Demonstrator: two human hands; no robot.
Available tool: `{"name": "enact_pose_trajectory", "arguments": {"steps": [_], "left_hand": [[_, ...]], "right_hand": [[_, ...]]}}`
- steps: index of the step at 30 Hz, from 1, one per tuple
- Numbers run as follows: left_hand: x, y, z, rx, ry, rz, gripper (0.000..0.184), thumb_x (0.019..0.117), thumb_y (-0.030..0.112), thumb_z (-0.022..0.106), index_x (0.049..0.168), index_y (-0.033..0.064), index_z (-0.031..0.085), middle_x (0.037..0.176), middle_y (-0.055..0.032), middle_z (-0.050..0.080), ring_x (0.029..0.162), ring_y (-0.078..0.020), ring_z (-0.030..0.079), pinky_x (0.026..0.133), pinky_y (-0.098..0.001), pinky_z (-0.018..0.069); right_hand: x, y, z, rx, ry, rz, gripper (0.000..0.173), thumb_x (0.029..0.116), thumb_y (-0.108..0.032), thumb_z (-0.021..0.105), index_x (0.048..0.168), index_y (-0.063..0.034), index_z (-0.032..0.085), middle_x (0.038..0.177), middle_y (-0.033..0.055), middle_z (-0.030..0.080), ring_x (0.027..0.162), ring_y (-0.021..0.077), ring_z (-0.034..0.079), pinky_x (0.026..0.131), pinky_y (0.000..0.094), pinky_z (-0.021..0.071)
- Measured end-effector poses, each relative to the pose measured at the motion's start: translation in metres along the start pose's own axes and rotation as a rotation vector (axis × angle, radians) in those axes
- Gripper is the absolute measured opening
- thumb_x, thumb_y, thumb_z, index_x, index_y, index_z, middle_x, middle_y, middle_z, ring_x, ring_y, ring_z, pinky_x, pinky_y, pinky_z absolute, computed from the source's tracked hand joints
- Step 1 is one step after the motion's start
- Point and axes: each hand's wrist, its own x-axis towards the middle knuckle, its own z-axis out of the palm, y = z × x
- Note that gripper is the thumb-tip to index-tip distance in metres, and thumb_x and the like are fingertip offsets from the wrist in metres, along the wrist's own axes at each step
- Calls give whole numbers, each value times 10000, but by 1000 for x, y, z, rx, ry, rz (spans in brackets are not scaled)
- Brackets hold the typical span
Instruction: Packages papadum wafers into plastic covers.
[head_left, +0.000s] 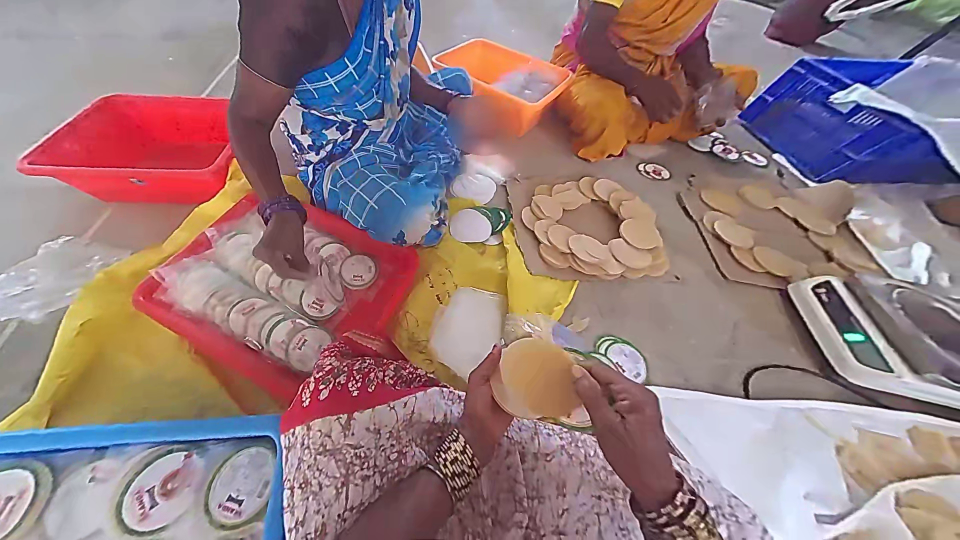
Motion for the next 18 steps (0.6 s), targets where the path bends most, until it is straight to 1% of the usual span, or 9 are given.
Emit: {"name": "enact_pose_trajectory", "arguments": {"steps": [2, 4, 6, 8, 11, 13, 15, 16, 18], "left_hand": [[6, -1, -12, 2, -156, -20, 659, 1084, 511, 221, 1351, 45, 604, 1300, -154, 667, 1191, -277, 654, 984, -447, 553], [7, -3, -18, 22, -216, 1, 674, 1059, 551, 290, 1355, 34, 606, 1350, -166, 639, 1238, -289, 628, 1005, -460, 541], [7, -5, -20, 76, -263, 45, 477, 1040, 360, 431, 1324, 35, 635, 1362, -149, 638, 1244, -268, 626, 1005, -434, 544], [7, -5, -16, 117, -237, 61, 399, 985, 205, 493, 1311, 30, 643, 1347, -140, 651, 1228, -249, 637, 1002, -413, 546], [6, -5, -13, 150, -178, 63, 417, 1011, 136, 379, 1339, 23, 611, 1349, -141, 644, 1207, -245, 643, 994, -412, 547], [8, -5, -13, 134, -153, 72, 415, 1021, 126, 363, 1331, 22, 619, 1344, -144, 648, 1198, -244, 649, 986, -404, 552], [10, -3, -14, 129, -142, 77, 420, 1027, 111, 348, 1347, 21, 604, 1351, -145, 640, 1199, -247, 645, 985, -410, 551], [10, -3, -14, 135, -140, 76, 420, 1030, 103, 341, 1354, 23, 597, 1352, -138, 640, 1199, -242, 645, 985, -407, 551], [9, -3, -12, 151, -131, 70, 416, 1033, 87, 340, 1358, 24, 592, 1340, -132, 648, 1185, -234, 652, 981, -405, 554]], "right_hand": [[-3, 9, 7, 24, -50, 115, 321, 962, -323, 520, 880, -107, 742, 728, -61, 684, 652, -33, 626, 593, 211, 514], [-6, 18, 12, -48, -53, 143, 310, 943, -319, 551, 913, -94, 762, 801, 1, 717, 716, 62, 668, 647, 314, 540], [-8, 24, 13, -120, -57, 116, 318, 933, -318, 595, 983, -63, 777, 916, 93, 750, 829, 213, 724, 729, 462, 574], [-7, 25, 11, -174, -16, 72, 330, 946, -296, 583, 1020, -39, 776, 943, 138, 747, 833, 280, 725, 737, 512, 574], [-5, 21, 1, -143, 133, 16, 307, 963, -153, 550, 1131, 20, 740, 1010, 186, 747, 835, 249, 721, 746, 450, 575], [-4, 15, -6, -55, 241, 8, 419, 956, -116, 568, 1327, 73, 612, 1104, 179, 733, 861, 96, 702, 763, 274, 574], [-2, 8, -8, 140, 299, 22, 617, 917, -89, 624, 1460, 119, 420, 1101, 105, 707, 795, -37, 656, 708, 146, 560], [-2, 4, -9, 269, 290, 60, 679, 884, -58, 641, 1479, 109, 361, 1122, 66, 711, 809, -35, 687, 708, 146, 589], [-5, -1, -5, 472, 220, 184, 644, 846, -15, 651, 1436, 50, 401, 1100, 10, 729, 847, 27, 729, 721, 201, 627]]}}
